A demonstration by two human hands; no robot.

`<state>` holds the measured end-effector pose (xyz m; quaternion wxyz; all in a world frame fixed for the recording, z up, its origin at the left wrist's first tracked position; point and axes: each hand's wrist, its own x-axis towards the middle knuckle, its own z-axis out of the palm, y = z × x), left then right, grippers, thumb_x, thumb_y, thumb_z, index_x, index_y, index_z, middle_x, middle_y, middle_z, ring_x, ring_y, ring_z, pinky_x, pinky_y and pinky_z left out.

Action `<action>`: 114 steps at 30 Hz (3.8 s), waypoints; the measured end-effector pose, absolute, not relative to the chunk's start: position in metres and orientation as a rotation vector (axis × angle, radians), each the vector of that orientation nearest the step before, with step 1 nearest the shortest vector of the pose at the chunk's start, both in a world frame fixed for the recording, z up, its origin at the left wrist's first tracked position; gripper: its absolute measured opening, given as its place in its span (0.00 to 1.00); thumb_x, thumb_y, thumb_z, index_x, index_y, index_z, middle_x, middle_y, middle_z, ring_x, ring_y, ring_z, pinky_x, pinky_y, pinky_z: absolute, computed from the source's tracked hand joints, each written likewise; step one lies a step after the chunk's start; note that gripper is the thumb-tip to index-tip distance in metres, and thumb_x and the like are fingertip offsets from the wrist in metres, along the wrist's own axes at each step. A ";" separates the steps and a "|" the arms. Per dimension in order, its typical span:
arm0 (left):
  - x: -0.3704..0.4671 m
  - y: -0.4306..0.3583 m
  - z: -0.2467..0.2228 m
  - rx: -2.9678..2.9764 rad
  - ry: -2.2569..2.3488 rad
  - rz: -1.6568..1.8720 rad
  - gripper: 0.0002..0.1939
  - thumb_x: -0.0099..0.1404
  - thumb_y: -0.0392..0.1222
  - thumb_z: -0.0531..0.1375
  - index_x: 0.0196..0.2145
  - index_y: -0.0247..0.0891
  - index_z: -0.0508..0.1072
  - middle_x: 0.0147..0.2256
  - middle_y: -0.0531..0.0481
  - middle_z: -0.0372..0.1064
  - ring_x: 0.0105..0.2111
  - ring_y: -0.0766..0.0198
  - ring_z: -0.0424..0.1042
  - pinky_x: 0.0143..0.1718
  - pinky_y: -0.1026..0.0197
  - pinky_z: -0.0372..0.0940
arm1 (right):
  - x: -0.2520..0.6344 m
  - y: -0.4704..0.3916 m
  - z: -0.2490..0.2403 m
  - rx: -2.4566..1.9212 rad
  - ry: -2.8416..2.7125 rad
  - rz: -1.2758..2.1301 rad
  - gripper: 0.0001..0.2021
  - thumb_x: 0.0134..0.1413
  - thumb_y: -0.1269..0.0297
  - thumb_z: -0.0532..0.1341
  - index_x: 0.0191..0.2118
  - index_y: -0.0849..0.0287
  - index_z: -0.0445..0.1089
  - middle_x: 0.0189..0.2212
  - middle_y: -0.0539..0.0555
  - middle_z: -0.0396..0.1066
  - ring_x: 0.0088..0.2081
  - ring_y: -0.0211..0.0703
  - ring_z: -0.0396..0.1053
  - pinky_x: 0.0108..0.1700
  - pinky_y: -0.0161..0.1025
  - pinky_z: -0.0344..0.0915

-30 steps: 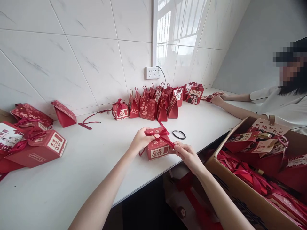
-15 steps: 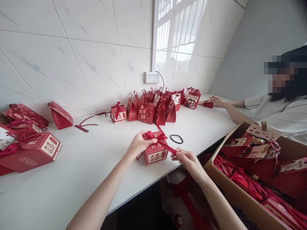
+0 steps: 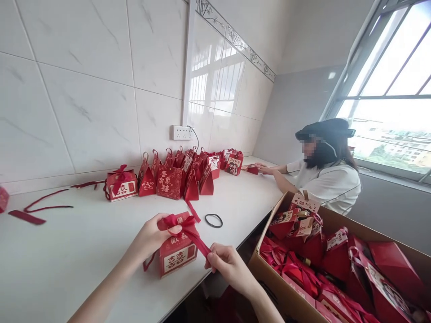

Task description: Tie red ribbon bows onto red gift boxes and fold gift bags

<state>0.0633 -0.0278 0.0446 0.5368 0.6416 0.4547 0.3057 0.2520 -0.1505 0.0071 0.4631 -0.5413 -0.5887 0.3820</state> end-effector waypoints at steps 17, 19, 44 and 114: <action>0.060 -0.032 0.078 2.075 1.191 1.007 0.17 0.56 0.56 0.58 0.34 0.39 0.71 0.41 0.44 0.69 0.46 0.52 0.66 0.48 0.54 0.59 | 0.273 -0.088 0.038 -1.277 -1.446 0.861 0.20 0.48 0.49 0.62 0.44 0.57 0.68 0.35 0.52 0.69 0.38 0.42 0.67 0.41 0.42 0.65; 0.062 -0.037 0.079 2.183 1.279 0.955 0.17 0.55 0.57 0.59 0.28 0.40 0.70 0.34 0.46 0.69 0.40 0.52 0.68 0.42 0.54 0.60 | 0.269 -0.084 0.039 -1.224 -1.509 0.902 0.21 0.47 0.52 0.64 0.46 0.56 0.68 0.37 0.53 0.69 0.40 0.43 0.68 0.42 0.42 0.65; 0.056 -0.035 0.048 1.285 0.893 0.930 0.12 0.50 0.45 0.64 0.28 0.38 0.65 0.23 0.56 0.65 0.22 0.70 0.64 0.25 0.66 0.58 | 0.250 -0.082 0.033 -0.996 -0.881 1.396 0.13 0.39 0.57 0.70 0.28 0.59 0.69 0.25 0.49 0.72 0.26 0.35 0.69 0.31 0.33 0.65; 0.072 -0.053 -0.006 2.509 0.737 1.364 0.07 0.61 0.38 0.53 0.32 0.41 0.71 0.39 0.47 0.68 0.41 0.57 0.70 0.41 0.56 0.67 | 0.349 -0.270 0.028 -1.549 -1.441 -0.588 0.46 0.41 0.61 0.69 0.63 0.50 0.43 0.57 0.63 0.52 0.57 0.57 0.58 0.51 0.56 0.67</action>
